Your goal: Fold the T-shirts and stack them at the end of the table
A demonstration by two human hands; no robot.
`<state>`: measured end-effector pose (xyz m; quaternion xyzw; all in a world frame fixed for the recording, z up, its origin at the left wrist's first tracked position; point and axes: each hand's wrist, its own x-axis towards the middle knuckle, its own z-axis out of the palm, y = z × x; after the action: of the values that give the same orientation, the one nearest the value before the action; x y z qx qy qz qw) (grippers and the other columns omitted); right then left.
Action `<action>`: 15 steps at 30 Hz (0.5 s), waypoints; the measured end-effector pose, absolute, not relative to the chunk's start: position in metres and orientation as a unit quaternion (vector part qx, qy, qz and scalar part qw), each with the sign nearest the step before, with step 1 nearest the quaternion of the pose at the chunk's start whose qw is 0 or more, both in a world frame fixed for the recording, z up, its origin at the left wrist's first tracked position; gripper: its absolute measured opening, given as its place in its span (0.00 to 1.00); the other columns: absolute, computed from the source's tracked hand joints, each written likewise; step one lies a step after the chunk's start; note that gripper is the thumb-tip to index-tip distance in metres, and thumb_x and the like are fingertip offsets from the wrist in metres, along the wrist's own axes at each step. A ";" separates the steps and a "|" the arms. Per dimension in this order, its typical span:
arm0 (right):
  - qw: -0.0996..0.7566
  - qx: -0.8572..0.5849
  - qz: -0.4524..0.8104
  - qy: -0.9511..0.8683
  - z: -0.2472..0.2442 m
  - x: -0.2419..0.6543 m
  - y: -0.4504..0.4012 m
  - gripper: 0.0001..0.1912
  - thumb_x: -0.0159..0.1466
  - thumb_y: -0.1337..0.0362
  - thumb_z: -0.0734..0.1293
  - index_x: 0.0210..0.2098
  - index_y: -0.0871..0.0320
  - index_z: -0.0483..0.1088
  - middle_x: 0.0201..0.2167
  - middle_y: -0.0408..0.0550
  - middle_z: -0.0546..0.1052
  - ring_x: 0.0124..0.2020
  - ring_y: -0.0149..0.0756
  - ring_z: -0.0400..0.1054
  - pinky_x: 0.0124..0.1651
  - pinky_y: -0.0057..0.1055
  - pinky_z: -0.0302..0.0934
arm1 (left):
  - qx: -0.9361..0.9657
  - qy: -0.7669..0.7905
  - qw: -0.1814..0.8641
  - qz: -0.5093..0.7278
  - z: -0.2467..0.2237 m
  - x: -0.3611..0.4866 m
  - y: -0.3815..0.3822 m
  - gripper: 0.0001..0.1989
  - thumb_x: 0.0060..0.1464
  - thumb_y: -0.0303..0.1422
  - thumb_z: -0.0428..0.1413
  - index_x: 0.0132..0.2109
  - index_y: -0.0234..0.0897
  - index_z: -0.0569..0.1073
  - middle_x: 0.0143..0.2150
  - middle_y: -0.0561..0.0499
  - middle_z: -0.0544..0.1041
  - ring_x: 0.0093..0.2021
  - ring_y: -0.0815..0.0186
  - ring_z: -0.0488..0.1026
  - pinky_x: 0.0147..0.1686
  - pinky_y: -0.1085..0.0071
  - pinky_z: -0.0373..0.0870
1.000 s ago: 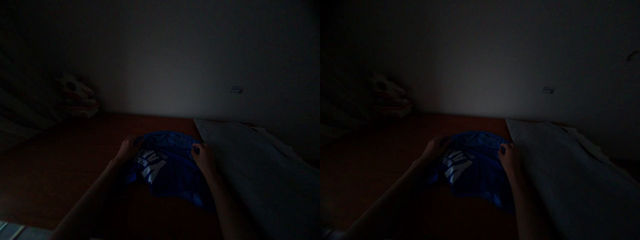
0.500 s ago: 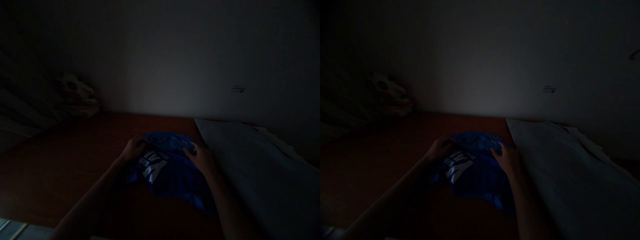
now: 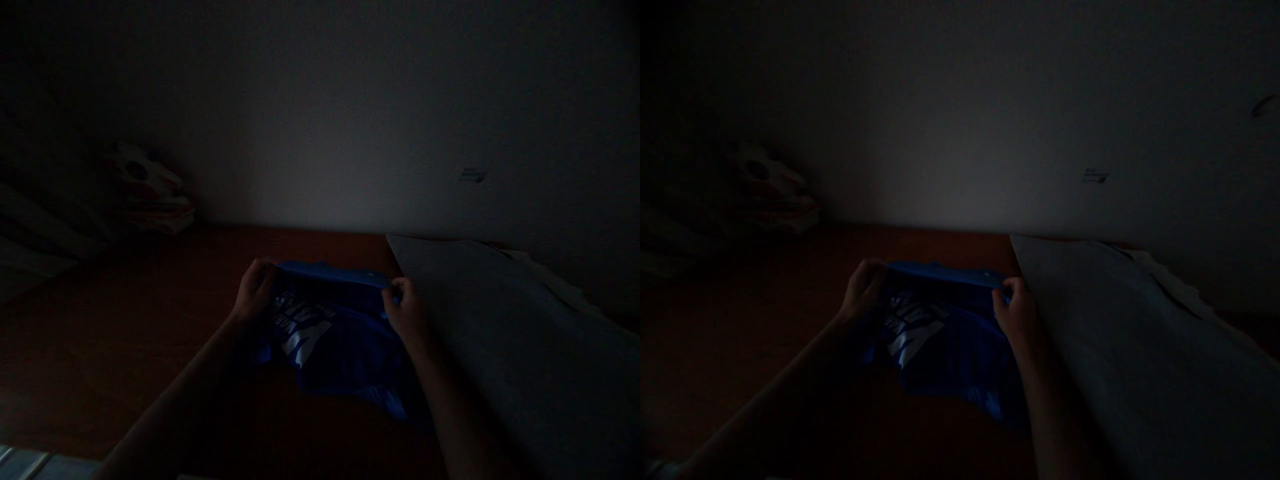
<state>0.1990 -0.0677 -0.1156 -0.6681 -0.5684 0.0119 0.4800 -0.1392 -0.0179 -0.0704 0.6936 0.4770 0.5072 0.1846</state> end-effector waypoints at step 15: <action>0.355 -0.573 0.155 -0.722 -0.094 0.184 -0.084 0.17 0.68 0.48 0.63 0.43 0.50 0.78 0.42 0.49 0.84 0.47 0.45 0.78 0.54 0.42 0.66 | 0.756 0.449 0.205 0.430 -0.067 -0.140 -0.021 0.12 0.61 0.36 0.49 0.37 0.39 0.75 0.41 0.46 0.80 0.44 0.59 0.77 0.50 0.62 0.74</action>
<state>0.1840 -0.0845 -0.0937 -0.5732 -0.7219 0.1546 0.3554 -0.1405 -0.0208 -0.0670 0.7559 0.4489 0.4301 0.2054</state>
